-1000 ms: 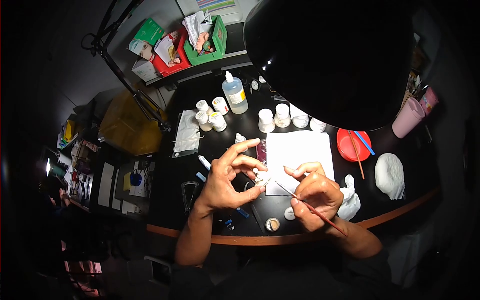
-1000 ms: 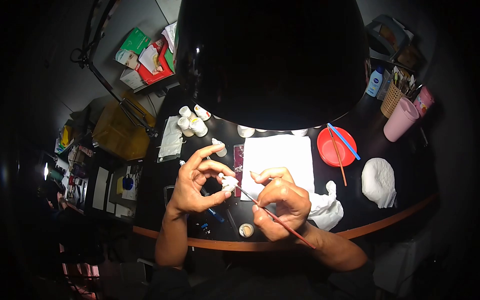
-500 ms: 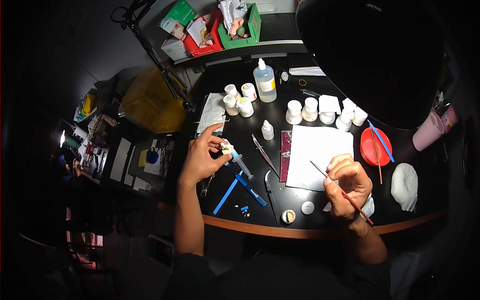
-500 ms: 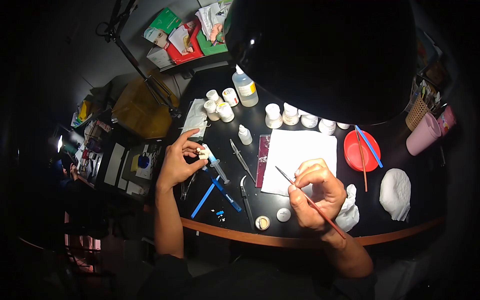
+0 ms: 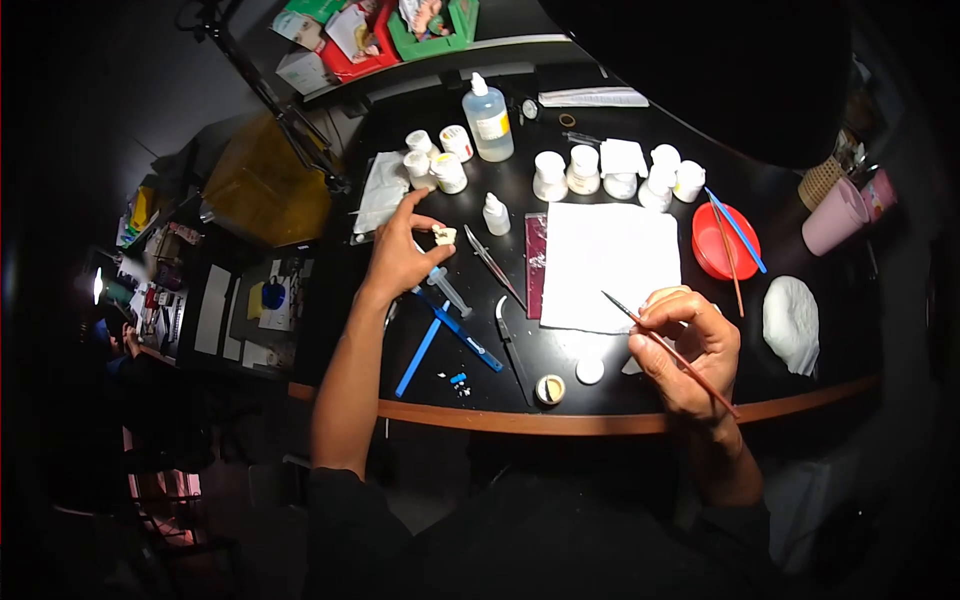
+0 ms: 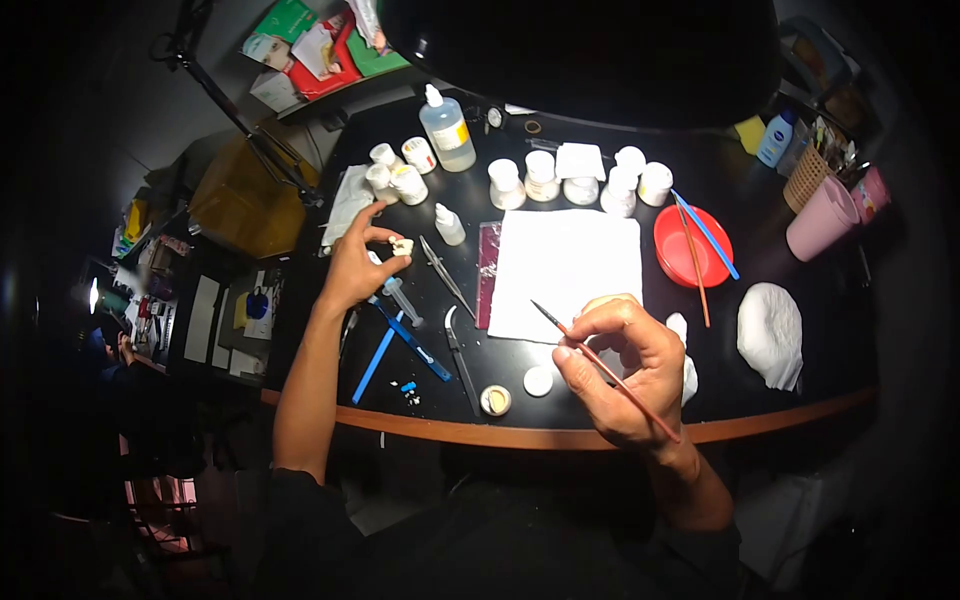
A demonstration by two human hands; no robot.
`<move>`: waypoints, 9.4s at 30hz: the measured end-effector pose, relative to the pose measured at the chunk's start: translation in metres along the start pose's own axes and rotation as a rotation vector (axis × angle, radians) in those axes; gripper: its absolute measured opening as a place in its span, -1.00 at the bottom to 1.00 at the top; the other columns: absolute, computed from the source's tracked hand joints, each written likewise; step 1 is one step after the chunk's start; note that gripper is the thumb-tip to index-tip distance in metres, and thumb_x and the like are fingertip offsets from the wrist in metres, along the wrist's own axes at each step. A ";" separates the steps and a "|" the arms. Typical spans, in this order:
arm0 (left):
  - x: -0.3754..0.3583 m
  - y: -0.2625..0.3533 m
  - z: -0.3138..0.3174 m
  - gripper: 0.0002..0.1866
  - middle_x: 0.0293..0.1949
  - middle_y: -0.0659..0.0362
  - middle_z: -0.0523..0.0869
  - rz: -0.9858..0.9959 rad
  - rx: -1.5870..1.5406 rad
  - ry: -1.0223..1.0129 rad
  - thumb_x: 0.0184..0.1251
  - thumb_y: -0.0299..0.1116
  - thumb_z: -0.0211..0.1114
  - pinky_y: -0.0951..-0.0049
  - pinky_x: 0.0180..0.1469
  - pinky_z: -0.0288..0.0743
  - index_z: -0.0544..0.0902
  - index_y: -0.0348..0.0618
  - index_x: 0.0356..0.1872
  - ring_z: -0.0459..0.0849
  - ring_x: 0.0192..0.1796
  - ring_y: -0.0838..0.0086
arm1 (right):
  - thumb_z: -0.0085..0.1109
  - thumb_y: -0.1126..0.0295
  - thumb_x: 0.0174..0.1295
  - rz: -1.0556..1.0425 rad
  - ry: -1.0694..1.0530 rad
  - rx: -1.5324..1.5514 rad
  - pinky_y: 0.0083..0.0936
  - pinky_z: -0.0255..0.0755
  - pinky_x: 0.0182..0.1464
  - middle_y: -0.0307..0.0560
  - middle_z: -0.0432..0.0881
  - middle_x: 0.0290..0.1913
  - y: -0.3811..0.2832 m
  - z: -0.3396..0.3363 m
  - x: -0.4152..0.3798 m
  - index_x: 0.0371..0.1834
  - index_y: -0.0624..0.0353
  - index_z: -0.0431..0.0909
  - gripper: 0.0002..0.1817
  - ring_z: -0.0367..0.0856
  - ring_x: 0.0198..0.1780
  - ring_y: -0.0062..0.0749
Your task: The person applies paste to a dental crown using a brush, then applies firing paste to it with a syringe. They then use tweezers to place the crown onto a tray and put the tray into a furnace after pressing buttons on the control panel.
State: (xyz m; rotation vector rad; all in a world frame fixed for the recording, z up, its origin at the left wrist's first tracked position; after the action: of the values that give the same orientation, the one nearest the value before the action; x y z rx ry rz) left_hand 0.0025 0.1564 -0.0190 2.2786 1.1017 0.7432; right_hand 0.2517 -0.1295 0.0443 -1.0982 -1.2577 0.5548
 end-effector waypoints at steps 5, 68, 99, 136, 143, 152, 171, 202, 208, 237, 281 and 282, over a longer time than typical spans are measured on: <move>-0.003 0.004 -0.003 0.00 -0.04 0.07 0.87 -0.046 0.064 -0.004 -0.04 -0.39 0.70 0.19 0.29 0.55 0.40 -0.21 0.51 0.80 0.12 0.25 | 0.38 0.67 0.21 0.135 0.023 -0.048 -0.69 0.50 -0.30 -0.08 0.74 -0.29 0.013 0.004 -0.043 -0.21 0.32 0.70 -0.88 0.71 -0.33 -0.57; -0.182 0.163 0.076 -0.73 0.00 0.07 0.88 0.291 -0.017 0.249 -0.06 -0.56 0.64 0.40 -0.04 0.48 0.85 -0.13 -0.26 0.82 -0.15 0.39 | 0.51 0.66 0.11 -0.148 0.023 -0.303 -0.51 0.62 -0.42 -0.01 0.77 -0.40 0.013 0.034 -0.081 -0.32 0.31 0.71 -0.86 0.79 -0.43 -0.31; -0.189 0.148 0.087 -0.17 0.01 -0.19 0.69 0.226 -0.229 0.274 0.02 -0.69 0.65 0.33 0.12 0.79 0.26 -0.37 0.25 0.81 0.08 0.16 | 0.33 0.60 0.13 -0.223 -0.236 -0.828 -0.24 0.60 -0.03 0.14 0.67 -0.04 0.016 0.055 -0.048 -0.10 0.31 0.59 -0.75 0.72 -0.06 0.01; -0.190 0.143 0.079 0.01 0.10 -0.17 0.52 0.285 -0.383 0.295 -0.06 -0.77 0.57 0.30 0.14 0.80 0.11 -0.30 0.42 0.72 0.06 0.05 | 0.56 0.52 0.03 -0.217 -0.474 -0.603 -0.26 0.56 -0.28 -0.03 0.65 -0.29 0.008 0.092 -0.026 -0.20 0.22 0.63 -0.70 0.66 -0.30 -0.12; -0.188 0.143 0.078 0.01 0.06 -0.15 0.52 0.264 -0.403 0.298 -0.08 -0.79 0.55 0.28 0.12 0.81 0.12 -0.31 0.42 0.72 0.04 0.05 | 0.59 0.44 0.05 -0.182 -0.340 -0.660 -0.29 0.50 -0.37 -0.07 0.60 -0.39 0.005 0.091 -0.028 -0.27 0.23 0.61 -0.71 0.62 -0.39 -0.17; -0.190 0.139 0.084 0.03 0.10 -0.15 0.50 0.251 -0.390 0.283 -0.11 -0.82 0.51 0.27 0.17 0.79 0.12 -0.30 0.44 0.72 0.05 0.07 | 0.70 0.30 0.00 -0.215 -0.237 -0.770 -0.39 0.46 -0.45 -0.09 0.66 -0.36 0.011 0.089 -0.040 -0.28 0.24 0.62 -0.60 0.61 -0.48 -0.32; -0.190 0.137 0.084 0.04 0.03 -0.08 0.58 0.211 -0.373 0.307 -0.06 -0.73 0.59 0.35 0.00 0.80 0.12 -0.27 0.44 0.80 -0.11 0.18 | 0.58 0.47 0.10 -0.090 -0.569 -0.573 -0.34 0.66 -0.27 0.02 0.74 -0.26 0.013 0.094 -0.017 -0.21 0.21 0.66 -0.73 0.79 -0.29 -0.12; -0.193 0.142 0.078 0.00 0.11 -0.11 0.61 0.262 -0.278 0.346 -0.01 -0.50 0.75 0.24 0.25 0.69 0.23 -0.30 0.40 0.73 0.21 0.13 | 0.19 0.52 0.21 -0.402 -0.683 -1.217 -0.20 0.60 -0.03 -0.03 0.63 -0.21 0.021 0.056 0.073 -0.11 0.22 0.60 -0.81 0.70 -0.04 -0.09; -0.222 0.139 0.049 -0.14 0.24 -0.11 0.57 0.400 -0.469 0.452 0.07 -0.49 0.70 -0.02 0.51 0.39 0.29 -0.17 0.32 0.53 0.43 -0.07 | 0.17 0.49 0.23 -0.612 -0.766 -1.451 -0.33 0.55 -0.06 -0.12 0.59 -0.22 0.058 0.060 0.090 -0.18 0.14 0.60 -0.87 0.66 -0.08 -0.27; -0.258 0.086 -0.025 -0.56 -0.05 0.06 0.68 0.148 -0.255 0.549 0.22 -0.58 0.48 0.39 0.11 0.54 0.52 -0.24 0.09 0.67 0.00 0.37 | 0.18 0.34 0.29 -0.555 -0.889 -1.622 -0.34 0.48 0.09 -0.19 0.64 -0.07 0.097 0.082 0.098 -0.03 0.02 0.67 -0.78 0.67 0.08 -0.36; -0.186 0.088 -0.004 -0.45 -0.28 0.28 0.79 0.067 0.105 0.167 0.17 -0.59 0.43 0.28 0.06 0.49 0.62 -0.17 0.25 0.77 -0.14 0.38 | 0.39 0.68 -0.01 -0.216 -0.363 -0.554 -0.38 0.58 -0.21 -0.11 0.72 -0.31 -0.043 0.005 -0.036 -0.26 0.20 0.75 -0.76 0.74 -0.29 -0.23; -0.187 0.087 -0.004 -0.44 -0.27 0.27 0.79 0.062 0.087 0.161 0.17 -0.59 0.44 0.28 0.09 0.49 0.61 -0.18 0.27 0.78 -0.12 0.37 | 0.39 0.66 0.00 -0.258 -0.416 -0.540 -0.35 0.56 -0.22 -0.13 0.71 -0.31 -0.045 0.021 -0.034 -0.22 0.19 0.75 -0.75 0.73 -0.29 -0.25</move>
State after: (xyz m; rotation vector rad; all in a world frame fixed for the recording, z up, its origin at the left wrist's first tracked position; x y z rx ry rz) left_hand -0.0506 -0.0425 -0.0085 2.3683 1.1609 0.9347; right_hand 0.2127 -0.1697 0.0664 -1.2694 -1.9570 0.2525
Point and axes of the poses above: each hand's wrist, its own x-axis towards the middle knuckle, its own z-axis out of the palm, y = z × x, the point moved 7 cm from there along x, towards the middle knuckle
